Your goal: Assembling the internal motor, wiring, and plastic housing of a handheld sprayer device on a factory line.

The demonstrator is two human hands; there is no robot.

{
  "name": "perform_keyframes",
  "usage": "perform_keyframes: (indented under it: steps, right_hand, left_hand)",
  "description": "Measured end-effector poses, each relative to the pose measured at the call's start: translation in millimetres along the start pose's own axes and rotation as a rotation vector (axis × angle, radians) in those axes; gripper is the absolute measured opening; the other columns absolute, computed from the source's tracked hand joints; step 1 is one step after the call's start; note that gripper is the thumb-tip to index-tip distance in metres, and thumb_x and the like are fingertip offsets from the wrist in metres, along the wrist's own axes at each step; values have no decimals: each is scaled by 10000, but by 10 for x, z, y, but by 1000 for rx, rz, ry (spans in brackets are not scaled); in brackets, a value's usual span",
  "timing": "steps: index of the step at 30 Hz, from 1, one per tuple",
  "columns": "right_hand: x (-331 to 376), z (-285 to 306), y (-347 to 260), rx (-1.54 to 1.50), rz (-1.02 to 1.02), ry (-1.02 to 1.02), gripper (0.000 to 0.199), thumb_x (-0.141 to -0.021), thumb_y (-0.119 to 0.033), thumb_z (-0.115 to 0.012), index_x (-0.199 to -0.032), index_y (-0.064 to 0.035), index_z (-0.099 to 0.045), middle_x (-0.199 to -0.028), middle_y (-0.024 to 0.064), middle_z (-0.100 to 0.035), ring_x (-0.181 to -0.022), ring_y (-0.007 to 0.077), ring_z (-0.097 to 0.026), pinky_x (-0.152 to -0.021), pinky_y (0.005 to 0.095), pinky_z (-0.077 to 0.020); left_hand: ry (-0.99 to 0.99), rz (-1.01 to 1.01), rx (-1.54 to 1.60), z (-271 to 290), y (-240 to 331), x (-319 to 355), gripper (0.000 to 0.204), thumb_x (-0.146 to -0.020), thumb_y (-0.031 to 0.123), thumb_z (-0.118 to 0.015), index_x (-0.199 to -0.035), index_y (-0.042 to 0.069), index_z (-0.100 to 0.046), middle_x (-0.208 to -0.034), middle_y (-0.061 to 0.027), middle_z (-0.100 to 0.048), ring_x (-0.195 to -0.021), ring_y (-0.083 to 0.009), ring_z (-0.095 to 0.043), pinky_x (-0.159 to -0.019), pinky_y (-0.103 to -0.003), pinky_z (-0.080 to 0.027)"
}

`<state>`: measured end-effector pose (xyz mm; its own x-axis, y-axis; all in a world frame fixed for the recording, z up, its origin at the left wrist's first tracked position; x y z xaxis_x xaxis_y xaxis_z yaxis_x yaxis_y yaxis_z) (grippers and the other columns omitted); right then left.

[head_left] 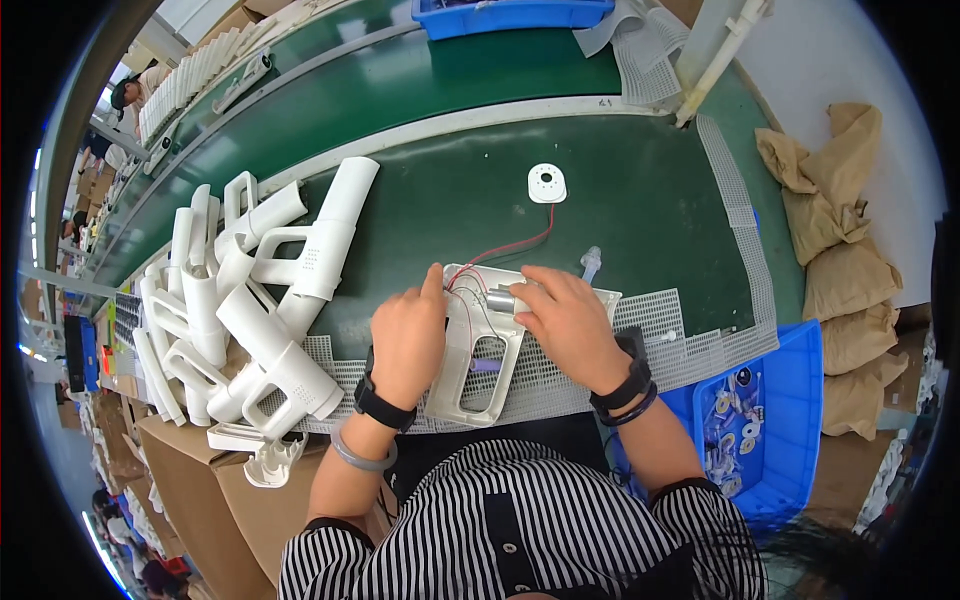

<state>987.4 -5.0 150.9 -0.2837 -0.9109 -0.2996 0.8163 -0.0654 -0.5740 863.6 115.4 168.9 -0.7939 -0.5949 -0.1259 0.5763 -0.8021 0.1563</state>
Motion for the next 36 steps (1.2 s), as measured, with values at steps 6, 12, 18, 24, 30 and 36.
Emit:
perform_keyframes:
  steps: [6,12,18,24,30,36]
  right_hand:
    - [-6,38,-33,32,1,48,365,-789,-124,-750,-1138,-66,-662,-1221,119,-615,-1106,323,-600,-937,417,-488]
    - [33,57,-36,8,-14,90,367,-786,-121,-753,-1137,-68,-662,-1228,114,-612,-1125,312,-590,-957,425,-477]
    - [65,14,-24,-1,8,91,343,-825,-140,-727,-1150,-65,-648,-1244,118,-605,-1147,318,-578,-975,437,-462]
    - [74,58,-49,1,8,123,279,-827,-129,-706,-1087,-50,-642,-1192,121,-609,-1121,302,-585,-959,423,-456]
    - [66,33,-28,6,-1,118,283,-830,-139,-705,-1093,-56,-641,-1202,120,-606,-1124,295,-583,-953,418,-452]
    - [62,12,-21,9,-19,70,339,-843,-161,-713,-1161,-70,-641,-1251,120,-600,-1161,312,-570,-975,431,-452]
  left_hand:
    - [-239,-58,-144,-44,107,-209,351,-852,82,-643,-1182,-38,-622,-715,-151,-661,-634,-334,-659,-564,-413,-506]
    - [-103,-71,-203,-43,187,-111,355,-855,63,-633,-1192,-47,-601,-725,-140,-681,-650,-279,-690,-569,-374,-542]
    - [5,0,-31,-3,32,123,416,-900,114,-642,-1290,-12,-571,-722,-140,-668,-643,-320,-659,-592,-420,-519]
    - [130,94,47,94,-53,217,397,-911,114,-667,-1299,63,-595,-674,-143,-622,-575,-309,-604,-554,-408,-475]
    - [197,42,93,142,-2,161,381,-922,118,-671,-1298,91,-615,-631,-141,-578,-525,-294,-560,-525,-389,-443]
    - [175,37,95,70,4,141,372,-921,122,-669,-1288,85,-624,-630,-140,-583,-532,-296,-574,-526,-386,-449]
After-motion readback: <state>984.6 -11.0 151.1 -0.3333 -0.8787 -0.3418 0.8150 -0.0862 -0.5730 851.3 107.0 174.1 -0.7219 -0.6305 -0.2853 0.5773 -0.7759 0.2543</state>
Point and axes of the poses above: each hand's wrist, its own x-axis away from the middle knuckle, its own z-axis out of the back of the hand, y = z × x, the point moved 8 cm from there along -x, towards the middle knuckle
